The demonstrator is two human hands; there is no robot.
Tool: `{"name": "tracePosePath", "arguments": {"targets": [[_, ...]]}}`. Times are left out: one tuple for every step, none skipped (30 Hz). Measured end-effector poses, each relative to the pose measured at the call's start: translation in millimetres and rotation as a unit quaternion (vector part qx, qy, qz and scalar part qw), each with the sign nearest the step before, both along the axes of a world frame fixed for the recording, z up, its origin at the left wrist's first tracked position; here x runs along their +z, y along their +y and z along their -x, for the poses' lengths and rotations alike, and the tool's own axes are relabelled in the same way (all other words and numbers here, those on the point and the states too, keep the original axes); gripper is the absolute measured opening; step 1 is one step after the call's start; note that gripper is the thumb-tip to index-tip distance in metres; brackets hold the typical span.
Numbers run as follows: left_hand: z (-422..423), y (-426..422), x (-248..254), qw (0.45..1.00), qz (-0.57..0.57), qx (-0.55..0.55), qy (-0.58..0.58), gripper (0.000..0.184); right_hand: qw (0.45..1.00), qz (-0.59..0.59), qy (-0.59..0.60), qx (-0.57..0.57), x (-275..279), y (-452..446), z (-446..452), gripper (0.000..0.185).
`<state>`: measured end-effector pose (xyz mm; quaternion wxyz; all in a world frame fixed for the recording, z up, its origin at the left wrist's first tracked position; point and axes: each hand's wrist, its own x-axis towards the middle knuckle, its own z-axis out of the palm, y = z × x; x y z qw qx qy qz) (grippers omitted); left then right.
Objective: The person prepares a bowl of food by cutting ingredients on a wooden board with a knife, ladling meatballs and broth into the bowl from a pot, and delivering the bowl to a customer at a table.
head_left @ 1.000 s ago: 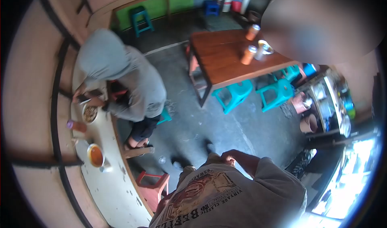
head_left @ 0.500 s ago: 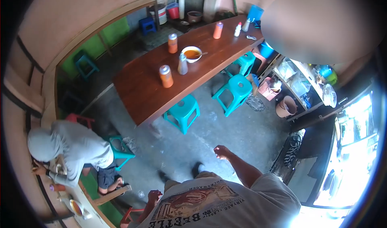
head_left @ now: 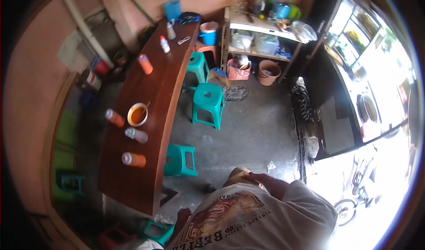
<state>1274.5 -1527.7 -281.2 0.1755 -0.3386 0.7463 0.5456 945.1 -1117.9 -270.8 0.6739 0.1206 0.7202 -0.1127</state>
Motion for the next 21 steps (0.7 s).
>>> {"name": "tracePosePath", "arguments": {"targets": [[36.7,-13.2,8.6,0.998,-0.045,0.042,-0.005,0.029,0.999,-0.002,-0.014,-0.035,-2.2,0.5,3.8,0.067],[72.9,-20.9,15.9,0.995,-0.073,0.071,-0.011,0.030,0.997,-0.005,-0.028,-0.068,-5.4,3.7,10.1,0.067],[113.5,-28.0,20.4,0.985,-0.103,0.114,-0.073,0.033,0.994,-0.008,-0.043,-0.100,-10.0,6.8,16.5,0.066],[152.8,-34.7,17.3,0.994,-0.088,0.059,-0.033,0.034,0.990,-0.010,-0.059,-0.129,-17.6,10.5,23.4,0.066],[191.7,-38.3,13.5,0.997,-0.073,0.009,0.005,0.036,0.994,0.011,-0.069,-0.089,-24.2,20.2,30.6,0.064],[233.1,-47.4,-26.4,0.995,-0.097,0.018,0.020,0.036,0.995,0.029,-0.082,-0.040,-28.1,30.8,42.5,0.062],[260.2,-50.6,-55.6,0.992,-0.121,0.036,0.031,0.037,0.994,0.052,-0.085,-0.047,-22.7,34.8,56.4,0.059],[301.0,-37.3,-23.5,0.998,-0.023,-0.026,0.052,0.037,0.992,0.074,-0.091,-0.046,-10.2,40.3,69.3,0.056],[337.2,-28.6,-33.6,0.991,-0.103,0.016,0.079,0.034,0.990,0.094,-0.101,-0.033,-0.7,46.3,87.0,0.054],[367.4,-15.8,-22.3,0.988,-0.111,0.058,0.094,0.031,0.994,0.084,-0.065,0.033,23.4,40.5,112.7,0.055],[397.7,3.8,-4.0,0.982,-0.119,0.098,0.112,0.029,0.995,0.079,-0.055,0.033,24.3,39.2,135.5,0.055],[415.3,19.2,11.1,0.986,-0.092,0.088,0.108,0.028,0.996,0.070,-0.040,0.029,25.1,45.9,163.4,0.055],[432.2,34.1,27.7,0.990,-0.067,0.073,0.104,0.027,0.998,0.062,-0.022,0.021,26.6,54.1,190.9,0.055],[452.1,40.7,31.6,0.992,-0.039,0.054,0.104,0.027,0.995,0.068,-0.005,0.068,21.4,54.2,224.7,0.057],[461.5,46.6,29.7,0.988,-0.065,0.059,0.131,0.026,0.990,0.086,0.070,0.086,14.9,47.3,262.7,0.051],[454.7,51.9,5.7,0.982,-0.089,0.062,0.156,0.025,0.979,0.107,0.142,0.101,5.2,37.6,296.3,0.045],[446.9,56.7,-10.5,0.975,-0.112,0.064,0.182,0.025,0.962,0.129,0.213,0.113,0.4,27.3,325.7,0.040],[437.7,54.4,-14.5,0.986,0.018,-0.035,0.163,0.021,0.928,0.173,0.302,0.129,3.9,8.6,358.4,0.040],[428.8,50.9,-17.0,0.971,0.145,-0.134,0.135,0.018,0.886,0.215,0.386,0.142,9.8,-13.4,391.2,0.040],[417.1,57.1,1.8,0.993,0.063,-0.020,0.095,0.015,0.867,0.226,0.420,0.145,0.9,-36.5,424.1,0.039],[401.9,62.3,18.2,0.994,-0.022,0.093,0.054,0.013,0.846,0.237,0.454,0.147,-12.3,-60.6,456.1,0.038]]}}
